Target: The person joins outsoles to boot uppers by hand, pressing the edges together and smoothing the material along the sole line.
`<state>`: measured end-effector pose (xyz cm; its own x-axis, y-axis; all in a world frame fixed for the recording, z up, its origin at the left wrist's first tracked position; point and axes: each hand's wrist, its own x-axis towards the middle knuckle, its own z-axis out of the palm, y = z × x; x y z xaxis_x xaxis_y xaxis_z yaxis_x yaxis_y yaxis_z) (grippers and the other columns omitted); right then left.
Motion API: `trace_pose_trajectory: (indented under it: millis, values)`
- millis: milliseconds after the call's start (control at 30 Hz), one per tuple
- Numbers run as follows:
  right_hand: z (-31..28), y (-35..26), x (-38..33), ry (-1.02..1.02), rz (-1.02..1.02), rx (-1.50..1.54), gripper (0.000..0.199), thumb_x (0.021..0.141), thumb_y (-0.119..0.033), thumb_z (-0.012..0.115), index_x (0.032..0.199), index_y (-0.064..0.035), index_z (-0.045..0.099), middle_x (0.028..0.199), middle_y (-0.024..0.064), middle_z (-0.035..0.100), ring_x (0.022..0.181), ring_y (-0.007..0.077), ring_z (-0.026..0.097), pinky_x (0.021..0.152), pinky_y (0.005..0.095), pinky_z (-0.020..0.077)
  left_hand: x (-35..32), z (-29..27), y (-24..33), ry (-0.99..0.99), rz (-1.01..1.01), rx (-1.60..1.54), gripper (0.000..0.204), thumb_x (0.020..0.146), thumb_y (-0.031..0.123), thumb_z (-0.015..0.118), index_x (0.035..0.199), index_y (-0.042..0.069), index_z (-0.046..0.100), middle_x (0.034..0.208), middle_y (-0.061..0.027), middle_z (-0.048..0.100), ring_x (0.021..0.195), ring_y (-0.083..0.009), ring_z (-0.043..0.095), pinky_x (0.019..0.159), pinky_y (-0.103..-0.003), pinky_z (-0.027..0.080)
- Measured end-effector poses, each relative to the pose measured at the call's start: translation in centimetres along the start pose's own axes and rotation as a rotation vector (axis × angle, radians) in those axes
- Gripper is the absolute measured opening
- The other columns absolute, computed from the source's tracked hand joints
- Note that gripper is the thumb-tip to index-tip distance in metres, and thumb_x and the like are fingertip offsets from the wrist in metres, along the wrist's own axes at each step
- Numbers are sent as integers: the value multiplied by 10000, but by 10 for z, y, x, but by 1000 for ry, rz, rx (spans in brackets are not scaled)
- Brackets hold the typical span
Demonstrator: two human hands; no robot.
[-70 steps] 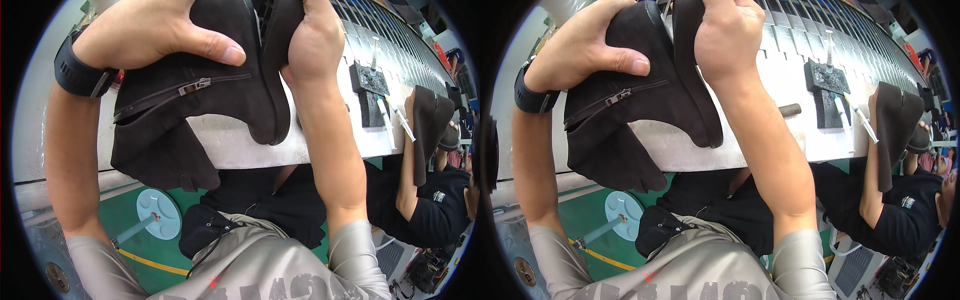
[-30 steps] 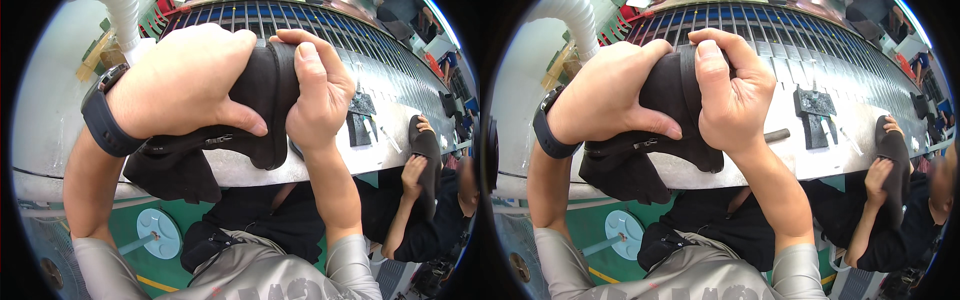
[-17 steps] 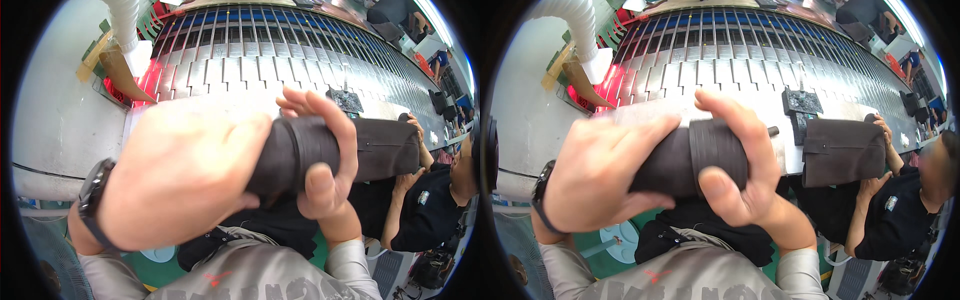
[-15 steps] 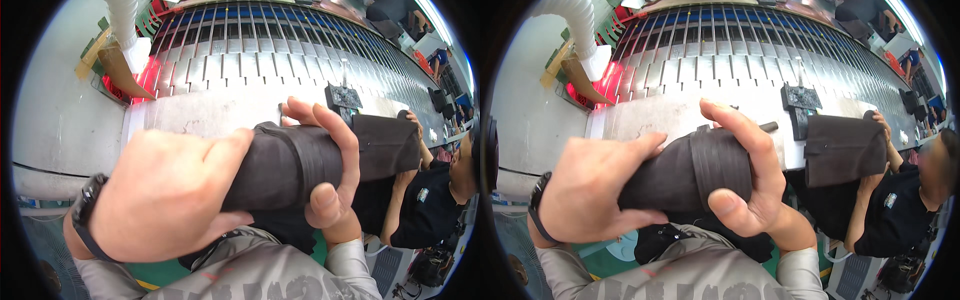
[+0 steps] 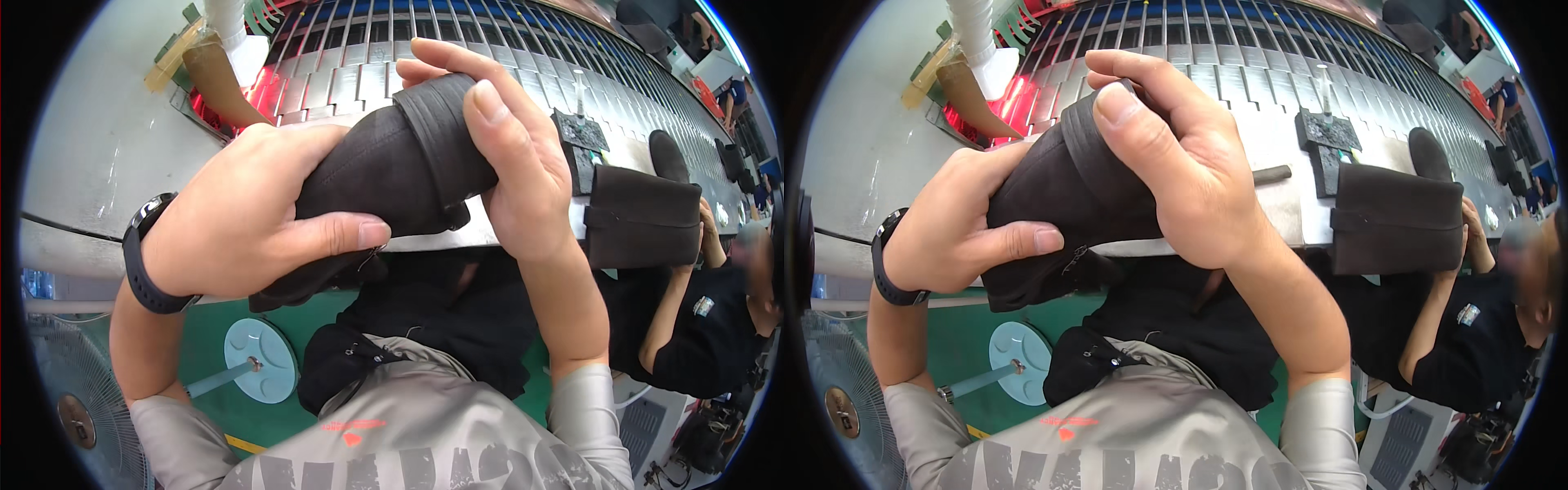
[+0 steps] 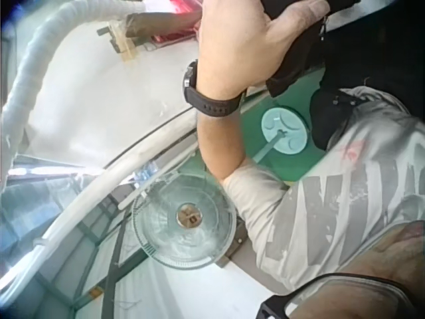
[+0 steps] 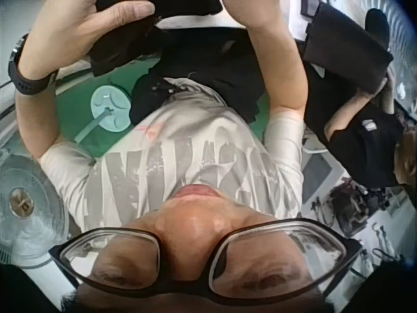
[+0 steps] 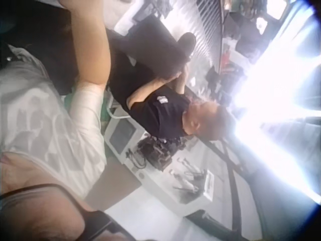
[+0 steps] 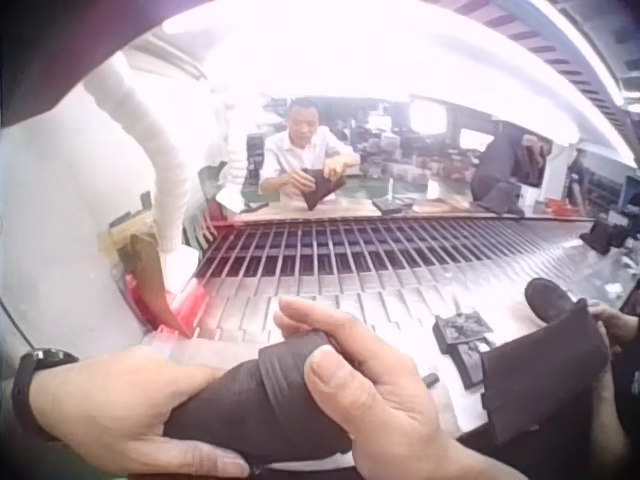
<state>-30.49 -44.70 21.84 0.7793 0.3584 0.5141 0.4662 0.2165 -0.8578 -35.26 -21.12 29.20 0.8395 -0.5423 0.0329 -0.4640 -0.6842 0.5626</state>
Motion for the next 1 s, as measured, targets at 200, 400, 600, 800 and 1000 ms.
trace_pose_trajectory:
  millis: [200, 400, 600, 800, 1000]
  values:
    - [5, 12, 17, 28, 20, 199, 443, 1116, -300, 627, 1403, 37, 632, 1038, -23, 676, 969, 45, 572, 878, 212, 460, 7, -11, -7, -37, -114, -119, 562, 903, 353, 850, 1214, -75, 661, 925, -177, 760, 834, -283, 748, 811, -355, 575]
    - [9, 15, 28, 43, 65, 240, 428, 1111, -295, 637, 1387, 32, 638, 1013, -27, 668, 953, 45, 566, 858, 212, 455, 14, -20, -14, -87, -205, -186, 538, 912, 349, 851, 1200, -68, 668, 940, -162, 767, 852, -257, 750, 817, -358, 580]
    - [9, 15, 34, 37, 86, 160, 507, 1113, -350, 593, 1422, 51, 615, 1163, 74, 695, 1086, 122, 625, 971, 275, 493, 16, -21, -20, -60, -147, -162, 548, 909, 329, 850, 1231, -74, 666, 983, -171, 773, 869, -263, 760, 841, -354, 584]
    - [2, 12, -10, 233, -620, -919, 504, 868, -80, 838, 1325, 13, 648, 1183, 175, 634, 1064, 285, 619, 918, 407, 518, -1, 0, -16, 89, -47, -120, 707, 918, 262, 801, 1482, -75, 542, 1090, -233, 772, 981, -383, 781, 890, -397, 583]
    - [14, 27, -42, 164, -716, -751, 465, 655, -119, 811, 1118, -106, 843, 898, 23, 590, 669, 152, 555, 513, 268, 390, -16, 14, 6, 86, -152, -184, 711, 927, 185, 807, 1491, -118, 499, 1139, -245, 766, 1016, -333, 789, 919, -375, 584]
